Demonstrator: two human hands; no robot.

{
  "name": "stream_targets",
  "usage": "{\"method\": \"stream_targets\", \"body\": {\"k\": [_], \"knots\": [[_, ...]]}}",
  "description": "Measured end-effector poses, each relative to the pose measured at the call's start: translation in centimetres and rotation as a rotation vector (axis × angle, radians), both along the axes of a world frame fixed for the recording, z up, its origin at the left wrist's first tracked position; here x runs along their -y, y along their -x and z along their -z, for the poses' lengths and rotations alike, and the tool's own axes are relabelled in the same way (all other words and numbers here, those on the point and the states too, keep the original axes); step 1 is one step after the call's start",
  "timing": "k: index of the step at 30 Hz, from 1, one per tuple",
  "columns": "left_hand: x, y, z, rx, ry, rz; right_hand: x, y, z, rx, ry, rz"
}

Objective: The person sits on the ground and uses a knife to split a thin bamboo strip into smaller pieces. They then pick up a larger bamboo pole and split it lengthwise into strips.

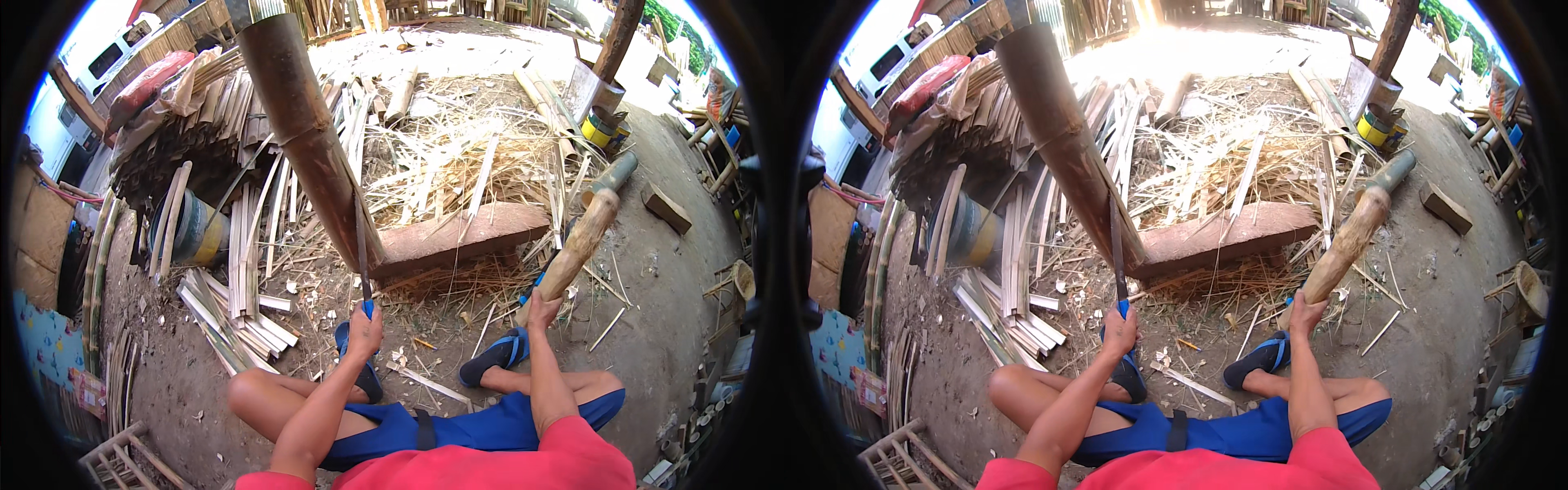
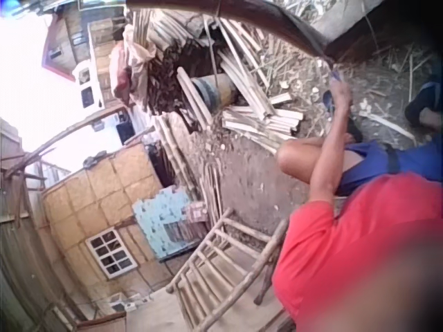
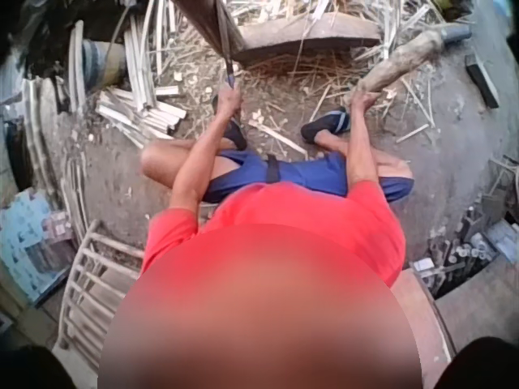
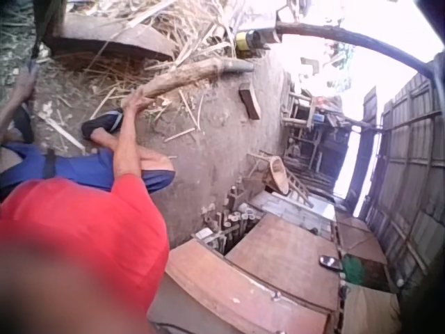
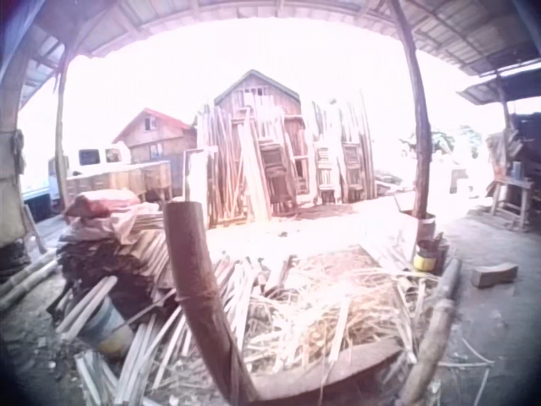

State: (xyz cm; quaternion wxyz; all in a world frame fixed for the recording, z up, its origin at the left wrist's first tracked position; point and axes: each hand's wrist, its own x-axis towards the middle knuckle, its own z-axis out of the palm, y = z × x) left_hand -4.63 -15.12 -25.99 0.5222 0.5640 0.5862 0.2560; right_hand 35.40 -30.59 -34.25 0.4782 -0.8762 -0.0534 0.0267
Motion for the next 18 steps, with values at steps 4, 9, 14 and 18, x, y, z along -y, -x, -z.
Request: {"method": "stream_targets", "body": {"k": [4, 9, 14, 18], "knots": [[-0.7, -0.2, 0.4, -0.172, -0.075, 0.092, -7.0, 3.0, -11.6, 0.444, -0.246, -0.471], [-0.9, 0.0, -0.2, -0.354, -0.095, 0.189, -12.6, 8.8, -16.7, 0.609, -0.11, -1.14], [-0.9, 0.1, 0.6, -0.468, -0.169, 0.269, -12.1, 12.0, -16.3, 0.499, 0.483, -1.446], [-1.7, 0.2, 1.9, -0.499, -0.253, 0.315, -9.5, 11.6, -16.6, 0.213, 0.176, -1.288]]}}
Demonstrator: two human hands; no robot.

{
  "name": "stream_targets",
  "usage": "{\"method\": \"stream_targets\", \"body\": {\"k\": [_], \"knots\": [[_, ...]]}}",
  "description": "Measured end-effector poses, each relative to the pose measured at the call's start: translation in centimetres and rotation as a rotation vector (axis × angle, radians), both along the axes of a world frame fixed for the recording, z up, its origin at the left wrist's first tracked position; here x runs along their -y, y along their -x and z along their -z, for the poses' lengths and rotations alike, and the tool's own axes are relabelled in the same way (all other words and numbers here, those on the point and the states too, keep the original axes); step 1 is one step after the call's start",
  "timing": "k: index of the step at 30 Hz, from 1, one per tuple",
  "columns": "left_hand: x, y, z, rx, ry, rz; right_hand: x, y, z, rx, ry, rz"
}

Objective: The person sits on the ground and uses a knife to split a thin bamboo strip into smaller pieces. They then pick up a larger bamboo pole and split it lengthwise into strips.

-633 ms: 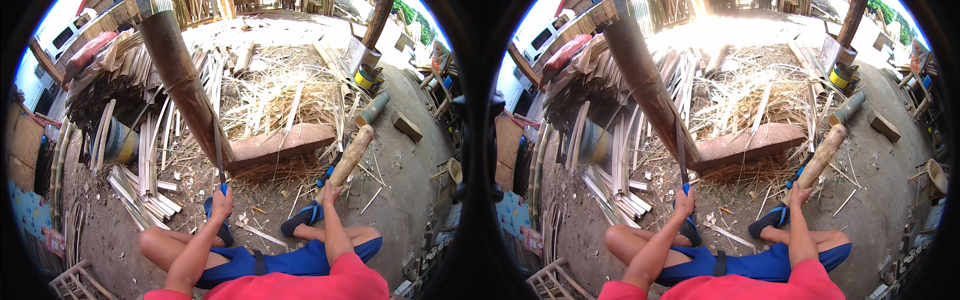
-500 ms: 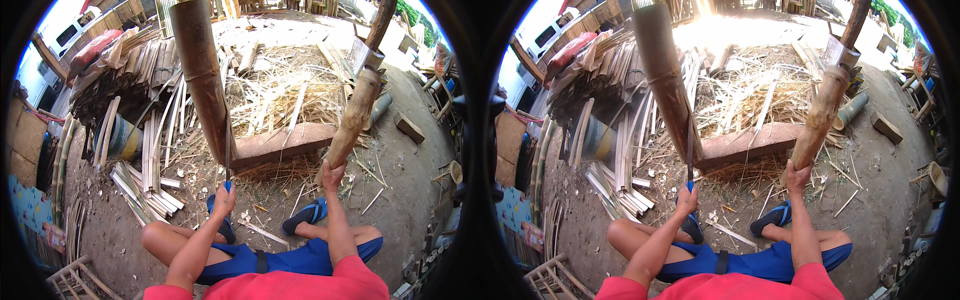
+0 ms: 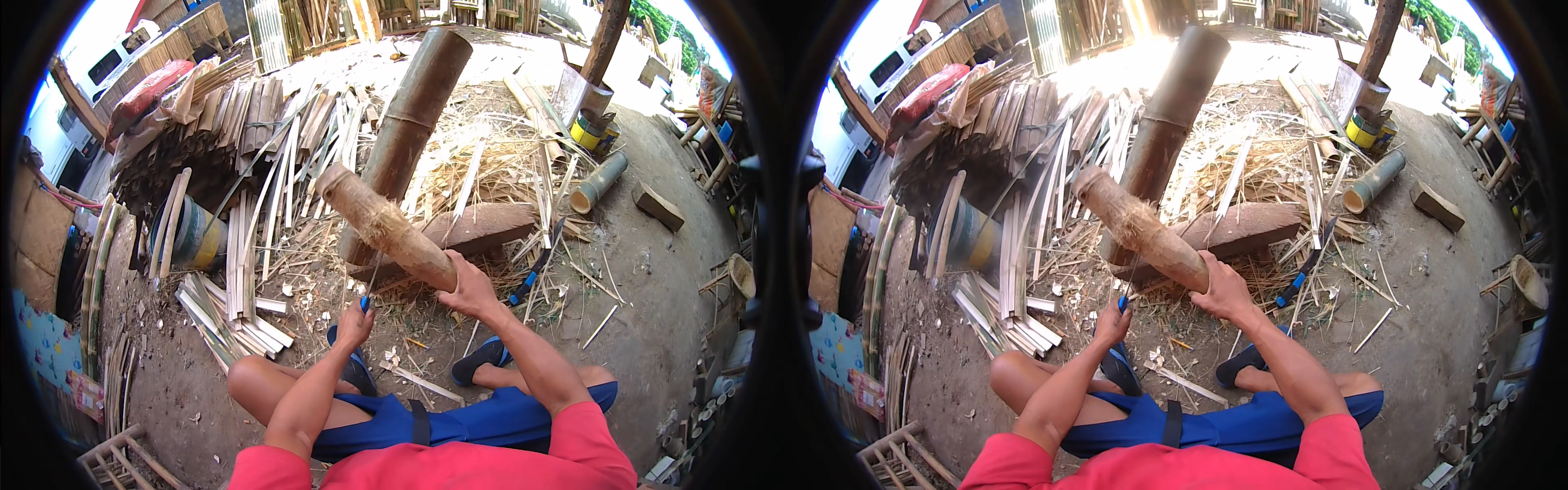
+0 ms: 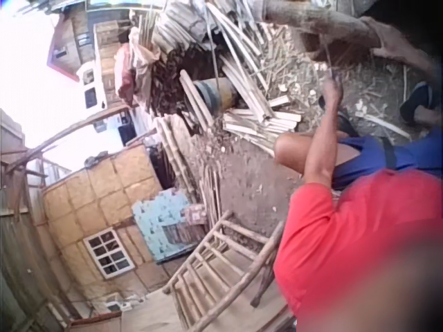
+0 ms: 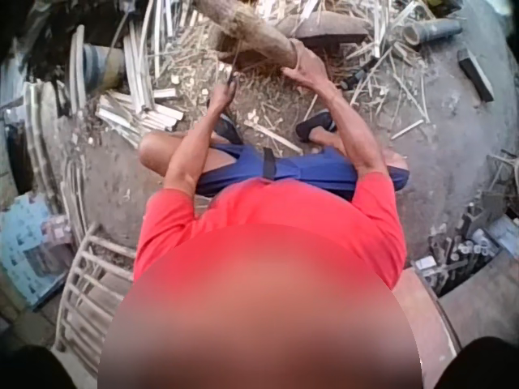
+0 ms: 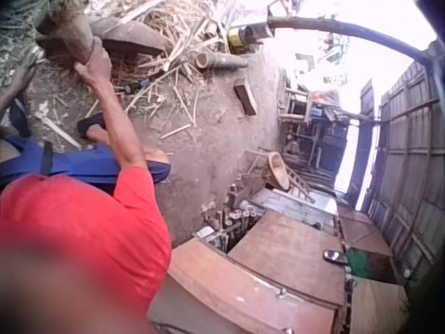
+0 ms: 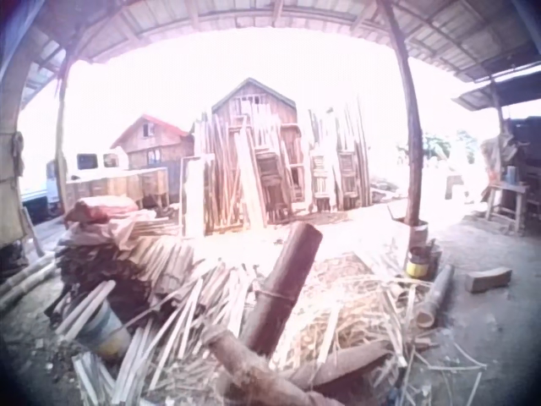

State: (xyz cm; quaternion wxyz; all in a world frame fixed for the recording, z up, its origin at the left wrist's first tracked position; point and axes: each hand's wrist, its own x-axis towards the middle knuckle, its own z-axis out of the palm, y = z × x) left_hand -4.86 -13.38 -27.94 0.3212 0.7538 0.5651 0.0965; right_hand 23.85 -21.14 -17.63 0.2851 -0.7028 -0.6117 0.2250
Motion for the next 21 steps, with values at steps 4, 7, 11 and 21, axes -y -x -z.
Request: {"method": "stream_targets", "body": {"k": [4, 7, 11, 21], "knots": [[-1.1, 0.4, 0.5, -0.048, 0.028, -0.008, -0.3, 1.4, 3.3, -0.306, -0.339, 0.101], [-0.8, 0.8, 0.7, -0.164, 0.085, -0.053, -1.8, 3.1, 7.1, 0.232, 0.148, -0.057], [-0.3, 1.1, -0.4, -0.33, 0.232, -0.102, -1.8, 2.8, 8.3, 0.073, 0.125, -0.155], [-13.7, 0.0, -20.2, -0.74, 0.008, 0.536, -0.4, 0.8, 5.7, -0.624, -0.278, 0.265]]}}
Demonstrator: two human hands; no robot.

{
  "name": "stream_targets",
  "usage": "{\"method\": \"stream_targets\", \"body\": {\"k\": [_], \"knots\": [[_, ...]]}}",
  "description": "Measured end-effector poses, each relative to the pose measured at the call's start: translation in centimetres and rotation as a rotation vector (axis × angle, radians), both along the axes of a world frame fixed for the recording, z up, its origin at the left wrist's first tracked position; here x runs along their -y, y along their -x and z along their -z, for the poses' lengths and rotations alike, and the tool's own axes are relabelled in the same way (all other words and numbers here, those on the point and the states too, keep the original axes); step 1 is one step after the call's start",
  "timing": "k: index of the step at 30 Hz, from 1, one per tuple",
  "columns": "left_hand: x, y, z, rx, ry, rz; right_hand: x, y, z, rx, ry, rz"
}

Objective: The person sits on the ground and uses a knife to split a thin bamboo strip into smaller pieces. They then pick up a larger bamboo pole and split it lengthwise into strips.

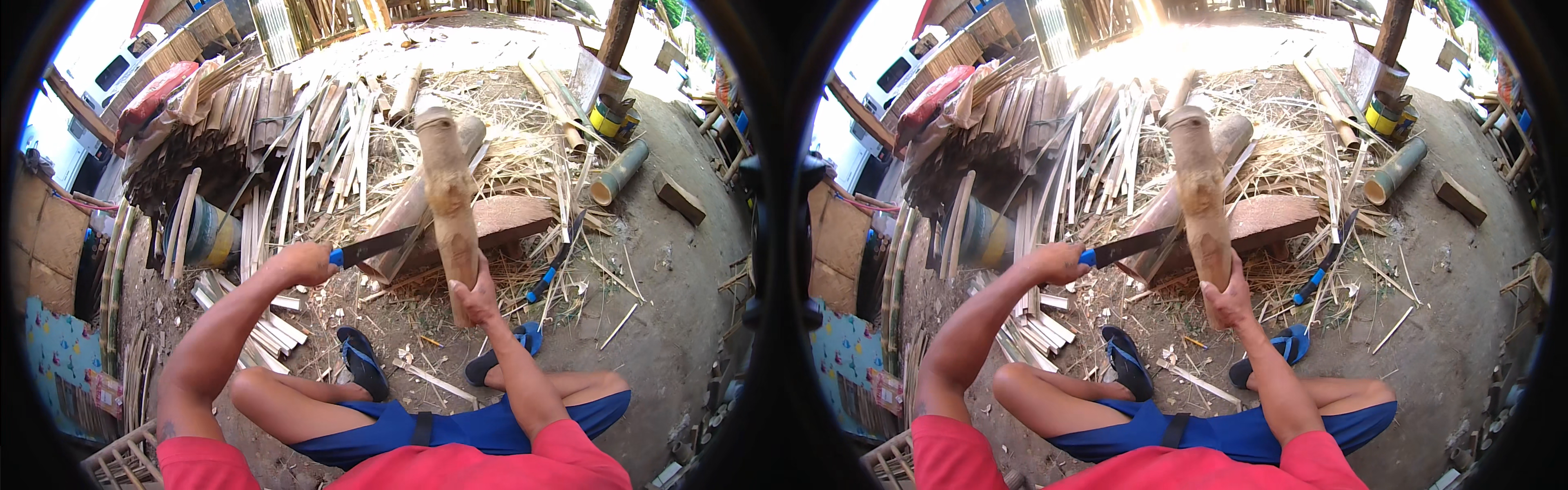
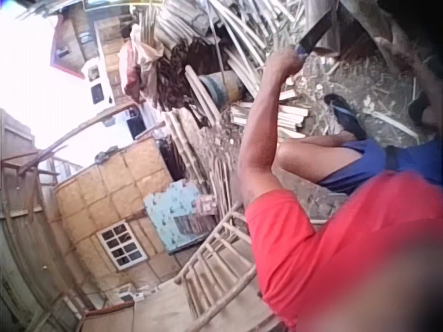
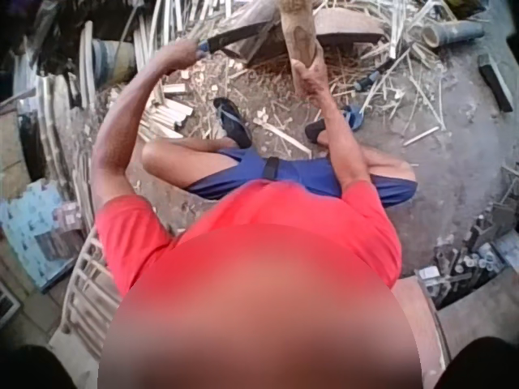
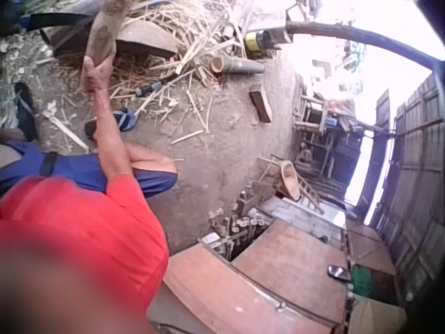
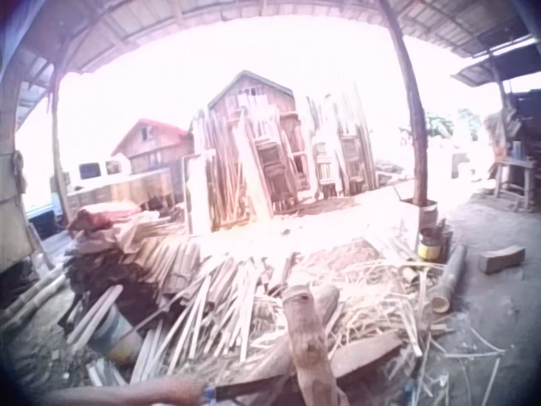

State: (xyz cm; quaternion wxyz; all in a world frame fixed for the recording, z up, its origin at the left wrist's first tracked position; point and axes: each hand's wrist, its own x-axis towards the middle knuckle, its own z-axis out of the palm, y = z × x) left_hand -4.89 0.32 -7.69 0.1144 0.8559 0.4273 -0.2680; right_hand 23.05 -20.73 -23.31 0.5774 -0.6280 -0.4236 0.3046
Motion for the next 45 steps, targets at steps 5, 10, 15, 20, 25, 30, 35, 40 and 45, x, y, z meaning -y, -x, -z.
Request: {"method": "stream_targets", "body": {"k": [5, 10, 15, 20, 25, 30, 35, 40, 45], "knots": [[-1.6, 1.2, -1.3, -0.061, -0.149, 0.116, -0.5, -8.3, -5.2, -0.607, -0.107, 0.165], [-4.3, -3.3, -3.9, -0.22, -0.255, 0.214, -4.8, -8.9, -6.7, -0.631, -0.062, 0.206], [-5.2, -10.8, -5.7, -0.505, -0.369, 0.556, -5.0, -1.3, -0.4, -0.366, 0.388, -0.609], [-5.1, -8.2, -6.1, -0.575, -0.383, 0.383, -4.9, -3.1, -0.5, -0.871, 0.31, -0.236], [-6.3, -9.6, -4.5, -0.63, -0.342, 0.47, -4.5, 4.0, -1.6, -0.179, 0.434, -0.595], [-5.9, -7.0, -4.0, -0.628, -0.331, 0.45, -3.1, 2.1, -2.5, -0.544, 0.407, -0.533], [-5.8, -7.6, -3.4, -0.662, -0.313, 0.509, -2.9, 3.3, -2.2, -0.674, 0.228, -0.235], [-4.5, -5.3, -4.1, -0.882, -0.335, 0.482, -1.3, 8.4, -0.9, -0.179, 0.407, -0.745], [-6.4, 5.2, -8.4, -0.535, -0.378, 0.264, 1.0, 0.5, 1.8, -0.357, 0.252, -0.264]]}}
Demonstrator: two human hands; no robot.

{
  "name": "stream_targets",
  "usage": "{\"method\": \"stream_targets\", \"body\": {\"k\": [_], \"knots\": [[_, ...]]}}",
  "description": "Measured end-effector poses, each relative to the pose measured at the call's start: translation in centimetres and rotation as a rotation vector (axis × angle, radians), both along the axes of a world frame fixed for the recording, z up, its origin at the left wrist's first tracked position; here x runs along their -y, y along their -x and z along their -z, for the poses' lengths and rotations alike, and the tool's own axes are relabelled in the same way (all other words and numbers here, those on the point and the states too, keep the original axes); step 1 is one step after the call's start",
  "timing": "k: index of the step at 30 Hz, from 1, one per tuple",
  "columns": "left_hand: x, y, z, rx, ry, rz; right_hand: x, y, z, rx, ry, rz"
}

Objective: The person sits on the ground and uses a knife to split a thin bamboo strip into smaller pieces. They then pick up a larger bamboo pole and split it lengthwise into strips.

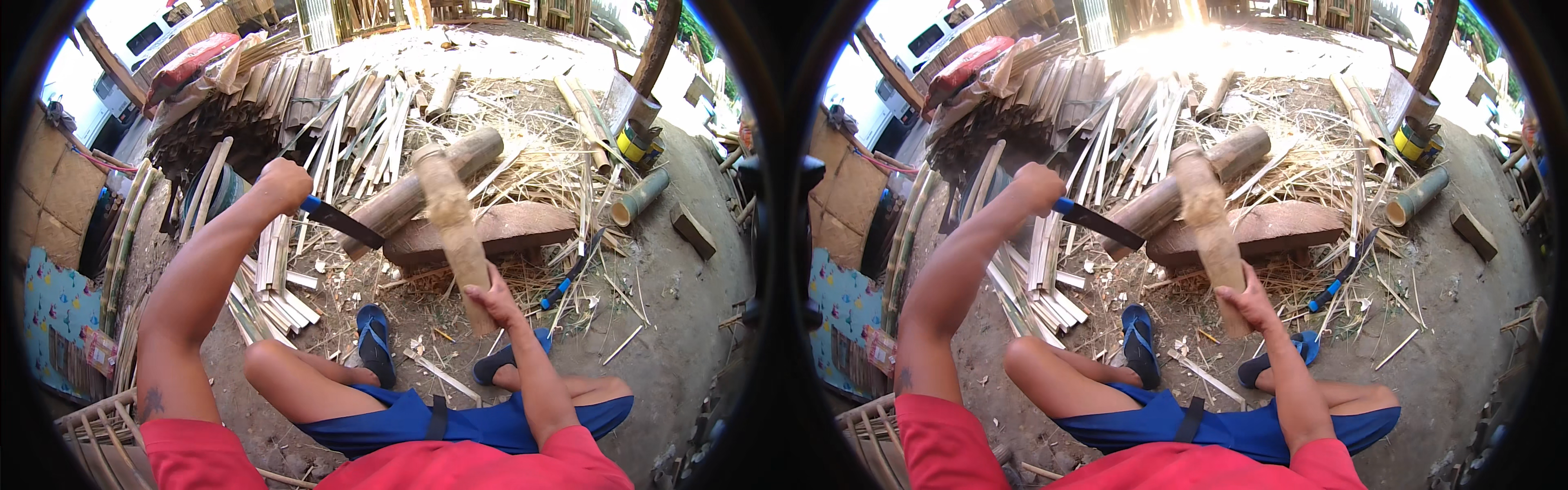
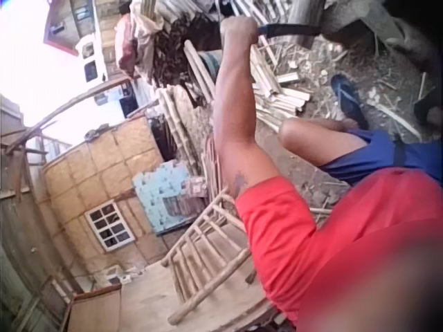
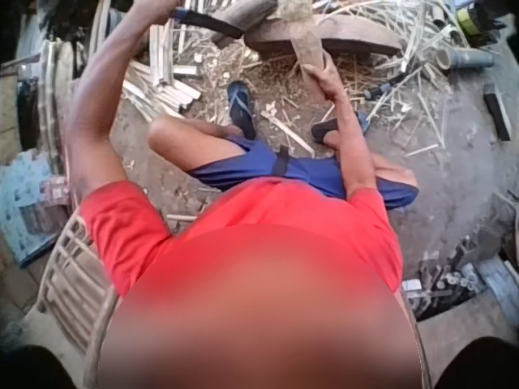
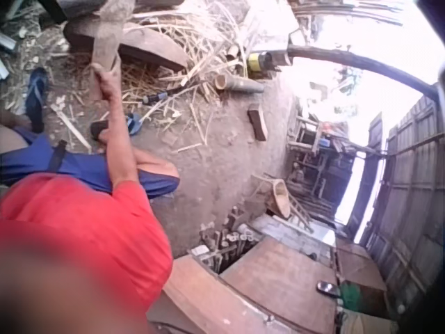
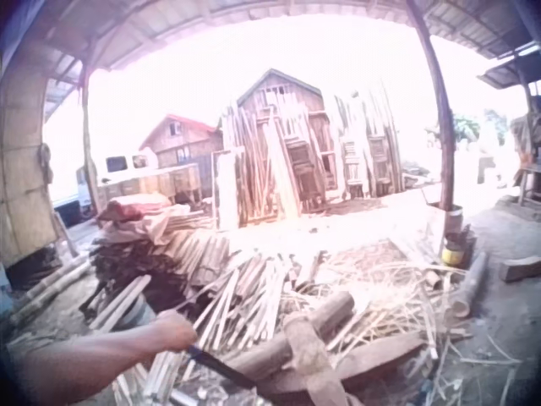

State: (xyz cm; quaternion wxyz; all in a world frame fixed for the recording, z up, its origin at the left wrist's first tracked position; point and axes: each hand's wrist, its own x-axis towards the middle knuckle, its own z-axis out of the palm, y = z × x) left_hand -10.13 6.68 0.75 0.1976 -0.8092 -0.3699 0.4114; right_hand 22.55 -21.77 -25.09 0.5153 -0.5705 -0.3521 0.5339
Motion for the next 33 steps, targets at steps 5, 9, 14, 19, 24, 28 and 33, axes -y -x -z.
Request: {"method": "stream_targets", "body": {"k": [5, 9, 14, 19, 24, 28, 33], "knots": [[1.9, 3.1, 4.4, 0.66, 0.129, -0.267, 4.1, -9.9, 5.9, 0.435, 0.069, 0.968], [4.1, 1.1, 11.7, 0.927, 0.264, -0.444, 9.5, -15.3, 6.6, 0.772, 0.807, 1.152], [7.2, -7.1, 17.6, 1.1, 0.364, -0.45, 0.9, -6.4, 3.4, 0.661, 0.092, 0.409], [7.7, -10.8, 20.6, 1.398, 0.622, -0.163, -15.1, 8.8, 2.1, -0.169, 0.057, 0.263], [-3.2, -1.0, 26.1, 1.378, 0.798, -0.469, -21.8, 13.0, 3.4, -0.332, 0.138, 0.305], [-9.5, 7.9, 33.3, 1.578, 0.25, -0.799, -25.4, 15.3, 7.1, 0.137, 0.045, 0.036], [-14.7, 12.9, 39.9, 1.739, -0.022, -1.063, -27.7, 15.7, 11.0, 0.464, -0.051, -0.09]]}}
